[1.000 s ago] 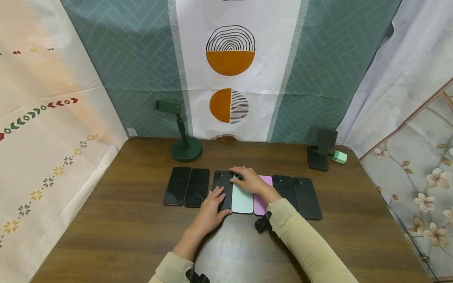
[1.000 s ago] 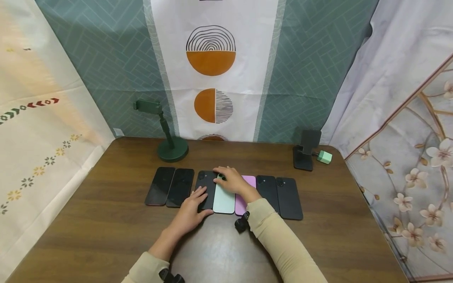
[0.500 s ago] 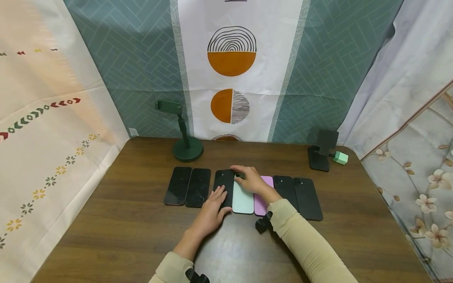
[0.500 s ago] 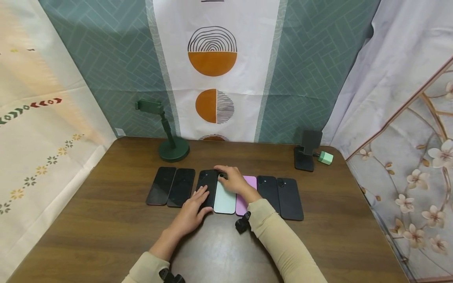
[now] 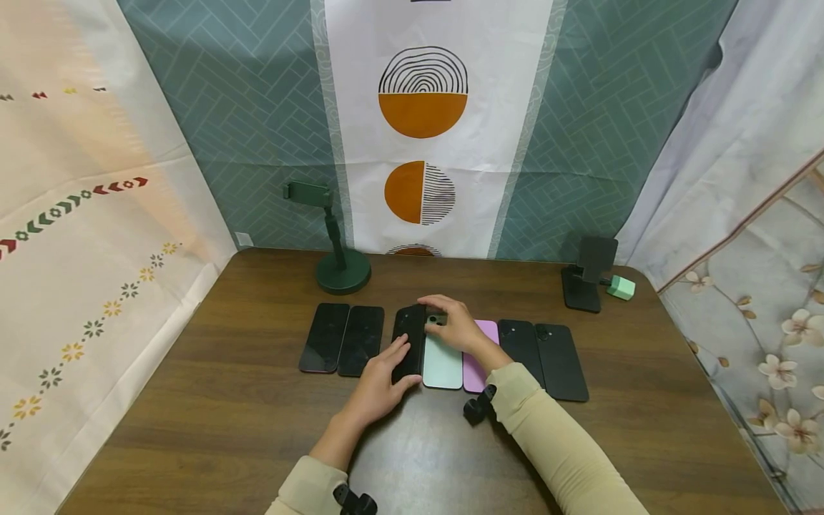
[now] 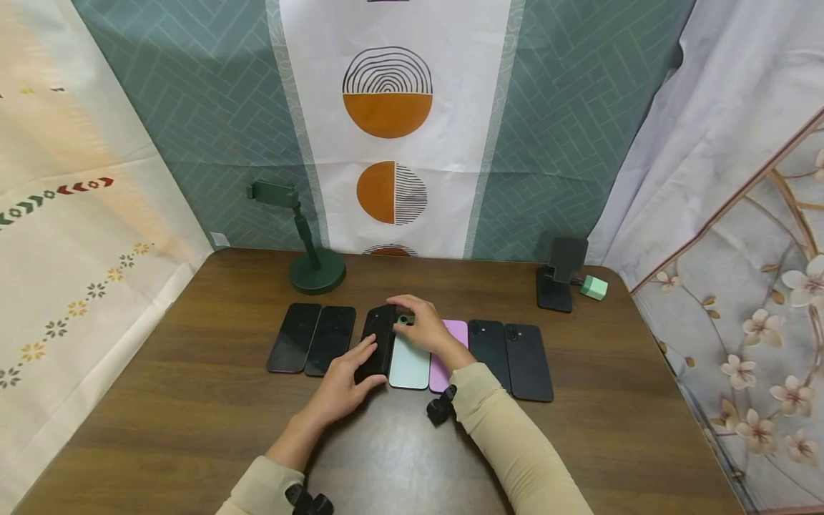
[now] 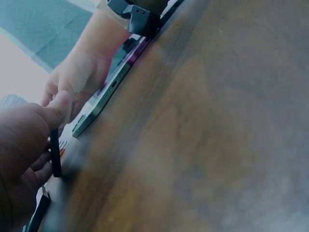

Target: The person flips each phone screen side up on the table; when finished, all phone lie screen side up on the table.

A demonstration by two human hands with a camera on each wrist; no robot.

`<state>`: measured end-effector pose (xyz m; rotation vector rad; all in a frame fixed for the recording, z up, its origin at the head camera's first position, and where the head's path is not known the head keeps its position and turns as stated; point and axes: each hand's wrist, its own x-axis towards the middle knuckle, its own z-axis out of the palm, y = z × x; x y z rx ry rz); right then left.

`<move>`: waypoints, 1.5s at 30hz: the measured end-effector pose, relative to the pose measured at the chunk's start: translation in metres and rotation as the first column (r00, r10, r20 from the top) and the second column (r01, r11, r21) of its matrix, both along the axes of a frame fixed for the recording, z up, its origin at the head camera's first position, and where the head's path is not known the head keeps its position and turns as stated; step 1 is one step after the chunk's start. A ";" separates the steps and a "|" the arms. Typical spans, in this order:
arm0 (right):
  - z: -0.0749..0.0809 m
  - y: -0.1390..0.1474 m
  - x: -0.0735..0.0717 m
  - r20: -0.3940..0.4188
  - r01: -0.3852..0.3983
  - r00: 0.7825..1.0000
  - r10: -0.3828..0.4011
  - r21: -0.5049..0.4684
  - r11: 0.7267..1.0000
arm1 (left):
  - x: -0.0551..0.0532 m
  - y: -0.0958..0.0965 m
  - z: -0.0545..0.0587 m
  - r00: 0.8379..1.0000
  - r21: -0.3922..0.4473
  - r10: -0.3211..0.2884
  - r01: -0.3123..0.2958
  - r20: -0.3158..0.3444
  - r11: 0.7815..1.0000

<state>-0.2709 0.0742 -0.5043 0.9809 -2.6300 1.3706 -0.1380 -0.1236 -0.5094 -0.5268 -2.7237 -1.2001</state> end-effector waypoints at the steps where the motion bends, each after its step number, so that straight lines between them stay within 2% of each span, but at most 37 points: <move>1: 0.000 0.000 0.000 -0.002 0.001 1.000 -0.001 -0.006 1.000 | 0.000 0.000 0.000 1.000 -0.001 0.000 0.000 0.001 1.000; 5: 0.001 0.001 -0.003 0.013 -0.005 1.000 0.005 -0.012 1.000 | 0.001 0.000 0.001 1.000 0.018 -0.004 0.004 -0.016 1.000; 14: 0.001 -0.003 -0.006 0.079 -0.053 0.996 0.047 0.072 0.996 | 0.004 0.002 0.000 0.999 0.072 0.015 -0.012 -0.049 0.997; 21: 0.005 -0.005 -0.005 0.104 -0.077 0.992 0.065 0.117 0.990 | 0.005 0.002 -0.001 0.989 0.141 0.043 -0.023 -0.141 0.990; 25: 0.007 -0.006 -0.005 0.135 -0.098 0.988 0.076 0.169 0.981 | 0.005 0.000 0.000 0.988 0.146 0.030 -0.008 -0.155 0.989; 29: 0.008 -0.006 -0.005 0.127 -0.113 0.988 0.089 0.197 0.974 | 0.006 -0.002 0.001 0.989 0.163 0.003 0.021 -0.148 0.986; 37: 0.004 -0.009 -0.008 0.049 -0.128 0.991 0.121 0.200 0.971 | 0.006 -0.007 0.004 0.989 0.173 -0.036 0.061 -0.143 0.983; 40: 0.004 -0.009 -0.009 0.039 -0.124 0.992 0.118 0.213 0.969 | 0.006 -0.011 0.007 0.994 0.179 -0.029 0.048 -0.106 0.983; 45: 0.004 -0.009 -0.009 0.013 -0.126 0.992 0.126 0.230 0.965 | 0.005 -0.018 0.010 0.998 0.160 0.026 -0.016 -0.062 0.987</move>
